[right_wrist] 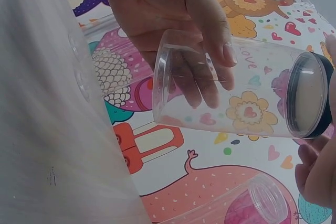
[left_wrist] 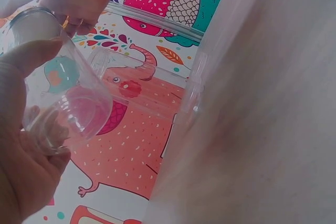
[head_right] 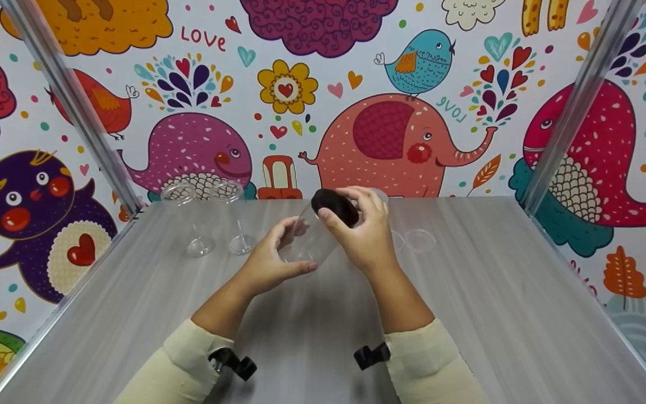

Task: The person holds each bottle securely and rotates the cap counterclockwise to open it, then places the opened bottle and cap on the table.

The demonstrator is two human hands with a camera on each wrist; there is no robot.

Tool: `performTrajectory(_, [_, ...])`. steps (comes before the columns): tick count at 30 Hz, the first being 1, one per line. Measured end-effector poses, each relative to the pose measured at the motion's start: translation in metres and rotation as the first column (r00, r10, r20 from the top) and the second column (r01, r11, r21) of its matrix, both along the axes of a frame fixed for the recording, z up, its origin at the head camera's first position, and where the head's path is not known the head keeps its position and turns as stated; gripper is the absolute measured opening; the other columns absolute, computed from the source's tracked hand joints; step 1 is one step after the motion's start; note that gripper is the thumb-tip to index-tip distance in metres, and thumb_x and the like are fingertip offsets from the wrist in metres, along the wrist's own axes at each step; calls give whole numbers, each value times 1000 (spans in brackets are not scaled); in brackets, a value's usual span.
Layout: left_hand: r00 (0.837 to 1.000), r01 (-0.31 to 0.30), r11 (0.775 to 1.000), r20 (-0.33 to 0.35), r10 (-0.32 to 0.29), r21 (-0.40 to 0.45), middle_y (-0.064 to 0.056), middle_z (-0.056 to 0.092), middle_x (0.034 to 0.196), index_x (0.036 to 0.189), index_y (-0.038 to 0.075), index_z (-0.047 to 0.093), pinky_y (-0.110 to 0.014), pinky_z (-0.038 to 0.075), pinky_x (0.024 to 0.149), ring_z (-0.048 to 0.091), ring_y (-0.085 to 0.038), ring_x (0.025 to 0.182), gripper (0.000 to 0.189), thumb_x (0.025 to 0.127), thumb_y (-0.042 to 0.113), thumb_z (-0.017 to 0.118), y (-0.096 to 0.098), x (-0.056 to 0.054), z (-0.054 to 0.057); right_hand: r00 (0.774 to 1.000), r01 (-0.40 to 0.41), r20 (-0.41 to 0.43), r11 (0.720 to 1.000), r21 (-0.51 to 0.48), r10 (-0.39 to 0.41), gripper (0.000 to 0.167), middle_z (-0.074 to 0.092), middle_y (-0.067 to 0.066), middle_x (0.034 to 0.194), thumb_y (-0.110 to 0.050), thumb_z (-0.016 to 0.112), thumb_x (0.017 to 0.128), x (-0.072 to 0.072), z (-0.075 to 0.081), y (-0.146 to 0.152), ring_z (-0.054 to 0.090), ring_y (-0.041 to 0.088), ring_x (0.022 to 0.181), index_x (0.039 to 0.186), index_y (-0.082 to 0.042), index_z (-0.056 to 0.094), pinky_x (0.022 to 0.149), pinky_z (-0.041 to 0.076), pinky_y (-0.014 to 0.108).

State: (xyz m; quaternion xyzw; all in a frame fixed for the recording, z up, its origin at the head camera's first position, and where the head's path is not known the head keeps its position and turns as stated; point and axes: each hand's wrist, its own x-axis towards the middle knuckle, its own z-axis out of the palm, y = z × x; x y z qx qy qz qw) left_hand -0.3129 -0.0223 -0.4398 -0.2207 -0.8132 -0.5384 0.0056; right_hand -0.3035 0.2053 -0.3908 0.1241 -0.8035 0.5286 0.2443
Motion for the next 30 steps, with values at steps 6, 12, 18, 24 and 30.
performTrajectory(6, [1000, 2, 1000, -4, -2, 3, 4, 56, 159, 160, 25, 42, -46, 44, 126, 51, -16, 150, 100, 78, 48, 93, 0, 0, 0, 1000, -16, 18, 1000, -2, 16, 39, 63, 1, 138, -35, 78, 96, 0, 0, 0, 54, 19, 111, 132, -19, 73, 83, 53, 25])
performTrajectory(12, [1000, 1, 1000, -2, -1, -1, 7, 56, 159, 159, 29, 42, -45, 44, 126, 51, -14, 150, 99, 77, 51, 93, -1, -1, -1, 996, -87, -20, 996, -21, 87, 33, 64, 0, 143, -26, 73, 99, 1, 1, 0, 56, 15, 126, 131, -16, 74, 93, 57, 16])
performTrajectory(18, [1000, -4, 1000, 4, 4, -5, 10, 56, 159, 159, 31, 42, -47, 45, 125, 50, -14, 152, 99, 77, 53, 92, 0, 0, 1, 988, -149, -36, 988, -34, 148, 34, 60, 4, 154, -17, 63, 103, 3, 0, 1, 51, 17, 140, 135, -14, 72, 103, 52, 10])
performTrajectory(24, [999, 31, 999, -17, -30, 43, 2, 54, 161, 161, 19, 40, -50, 40, 128, 49, -20, 153, 103, 78, 48, 93, -1, 0, 0, 971, -240, -30, 965, -107, 238, 41, 54, 11, 160, -6, 51, 102, 4, -1, 0, 49, 21, 143, 137, -11, 70, 105, 54, 16])
performTrajectory(30, [1000, 28, 998, -7, -28, 52, 1, 54, 162, 160, 22, 41, -50, 40, 128, 49, -19, 153, 102, 77, 46, 95, 0, -1, 0, 960, -280, -33, 949, -142, 278, 47, 53, 12, 162, -1, 43, 100, 5, 0, -1, 50, 22, 143, 138, -11, 70, 107, 55, 19])
